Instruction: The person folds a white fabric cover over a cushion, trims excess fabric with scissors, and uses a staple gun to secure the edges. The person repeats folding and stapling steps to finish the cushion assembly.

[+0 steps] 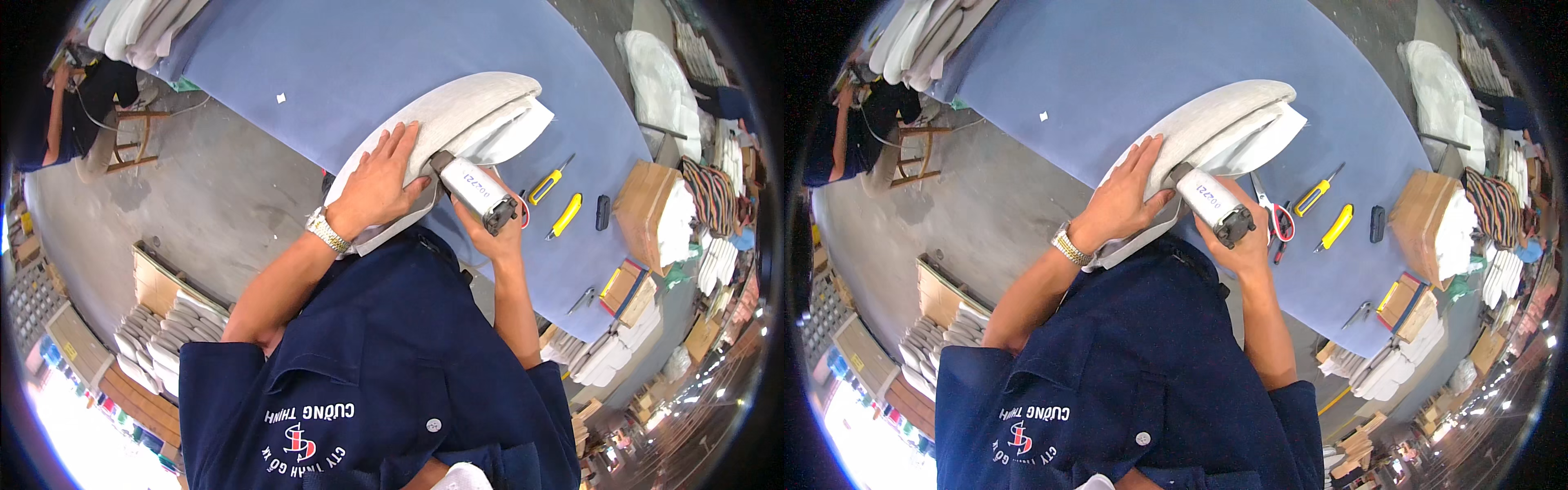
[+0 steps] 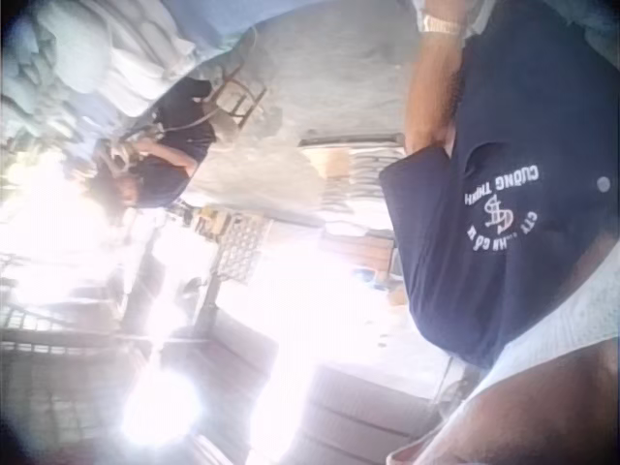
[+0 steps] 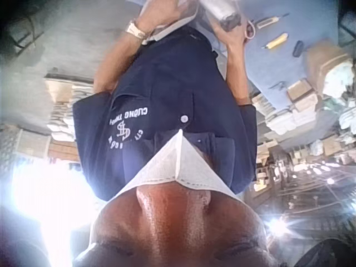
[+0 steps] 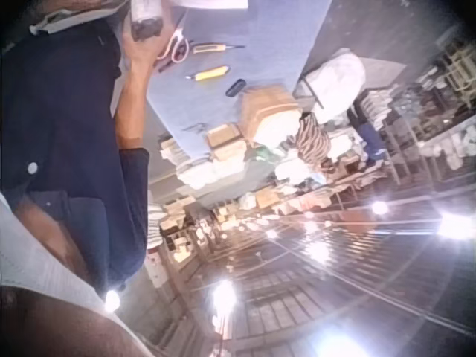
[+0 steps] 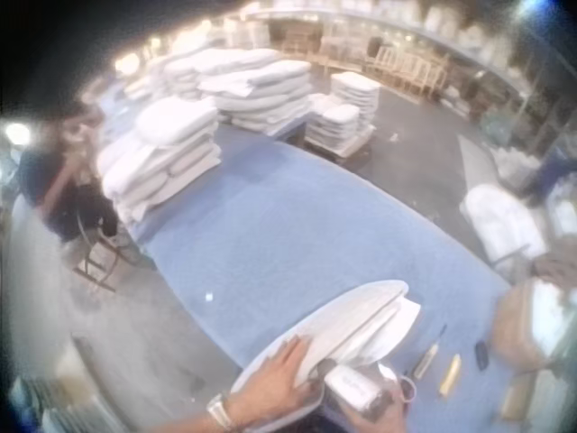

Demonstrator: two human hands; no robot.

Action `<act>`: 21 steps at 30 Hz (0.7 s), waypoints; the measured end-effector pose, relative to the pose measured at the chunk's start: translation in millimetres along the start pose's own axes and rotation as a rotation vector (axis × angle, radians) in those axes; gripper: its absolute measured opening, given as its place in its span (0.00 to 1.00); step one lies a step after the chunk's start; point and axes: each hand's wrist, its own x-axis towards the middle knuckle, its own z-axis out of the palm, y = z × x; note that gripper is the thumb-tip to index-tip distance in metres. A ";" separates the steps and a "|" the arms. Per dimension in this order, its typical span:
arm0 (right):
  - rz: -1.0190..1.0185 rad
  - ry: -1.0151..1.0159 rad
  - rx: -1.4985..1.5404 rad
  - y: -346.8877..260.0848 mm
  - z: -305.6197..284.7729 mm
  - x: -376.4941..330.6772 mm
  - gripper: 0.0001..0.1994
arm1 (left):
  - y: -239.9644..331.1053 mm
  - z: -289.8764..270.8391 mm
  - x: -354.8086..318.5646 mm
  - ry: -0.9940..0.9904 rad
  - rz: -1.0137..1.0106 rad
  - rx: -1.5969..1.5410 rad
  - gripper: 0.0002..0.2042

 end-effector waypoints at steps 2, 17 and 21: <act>-0.030 0.007 0.048 7.1 2.8 -4.2 0.25 | -0.9 0.5 2.1 0.024 0.016 0.059 0.42; 0.027 -0.054 -0.006 -11.5 4.5 -4.2 0.26 | 3.9 2.3 8.7 0.024 -0.051 0.089 0.45; 0.047 -0.049 0.019 -10.0 8.0 -1.7 0.22 | 5.4 6.4 9.4 0.044 -0.061 0.080 0.45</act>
